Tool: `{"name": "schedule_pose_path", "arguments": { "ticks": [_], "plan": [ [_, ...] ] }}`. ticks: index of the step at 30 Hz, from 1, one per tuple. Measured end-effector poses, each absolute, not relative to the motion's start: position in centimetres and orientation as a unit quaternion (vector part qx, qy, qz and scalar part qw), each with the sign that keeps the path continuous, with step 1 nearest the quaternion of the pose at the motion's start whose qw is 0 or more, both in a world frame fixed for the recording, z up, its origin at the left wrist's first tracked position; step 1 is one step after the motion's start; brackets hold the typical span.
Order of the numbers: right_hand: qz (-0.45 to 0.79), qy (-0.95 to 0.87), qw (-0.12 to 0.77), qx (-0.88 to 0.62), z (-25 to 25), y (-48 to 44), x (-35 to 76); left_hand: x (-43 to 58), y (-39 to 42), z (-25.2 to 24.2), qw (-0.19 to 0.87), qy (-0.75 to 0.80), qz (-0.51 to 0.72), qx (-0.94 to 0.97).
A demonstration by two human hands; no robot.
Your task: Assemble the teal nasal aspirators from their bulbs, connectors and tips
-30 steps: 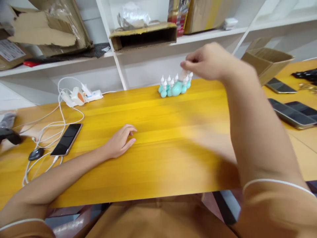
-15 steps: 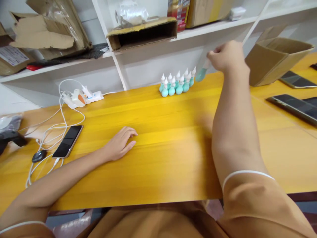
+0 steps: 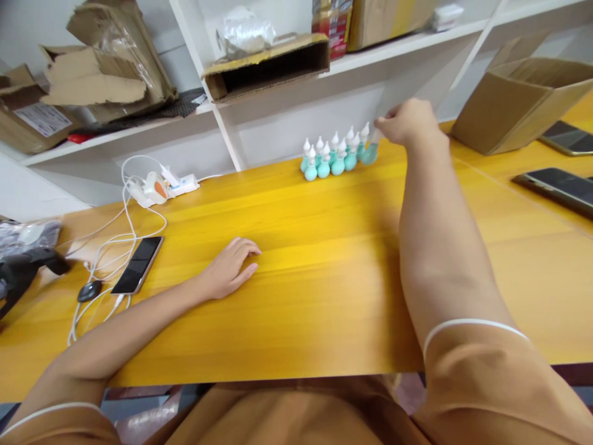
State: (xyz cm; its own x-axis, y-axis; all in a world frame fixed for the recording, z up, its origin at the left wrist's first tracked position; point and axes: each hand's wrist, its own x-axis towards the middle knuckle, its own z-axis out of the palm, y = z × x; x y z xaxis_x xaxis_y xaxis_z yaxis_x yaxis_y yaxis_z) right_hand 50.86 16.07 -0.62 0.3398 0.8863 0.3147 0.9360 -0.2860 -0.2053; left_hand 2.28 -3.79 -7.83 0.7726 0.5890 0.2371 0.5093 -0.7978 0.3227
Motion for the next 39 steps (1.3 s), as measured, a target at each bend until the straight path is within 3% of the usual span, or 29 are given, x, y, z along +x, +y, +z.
{"name": "schedule_pose_path", "arguments": {
  "ticks": [4, 39],
  "plan": [
    [0.003, -0.539, 0.214, -0.815, -0.3, 15.8, 49.7, 2.3, -3.8, -7.8, 0.122, 0.293, 0.161, 0.935],
    [-0.01, -0.545, 0.204, -0.813, -1.4, 16.3, 49.9, 2.4, -3.7, -7.9, 0.123, 0.283, 0.159, 0.938]
  ]
}}
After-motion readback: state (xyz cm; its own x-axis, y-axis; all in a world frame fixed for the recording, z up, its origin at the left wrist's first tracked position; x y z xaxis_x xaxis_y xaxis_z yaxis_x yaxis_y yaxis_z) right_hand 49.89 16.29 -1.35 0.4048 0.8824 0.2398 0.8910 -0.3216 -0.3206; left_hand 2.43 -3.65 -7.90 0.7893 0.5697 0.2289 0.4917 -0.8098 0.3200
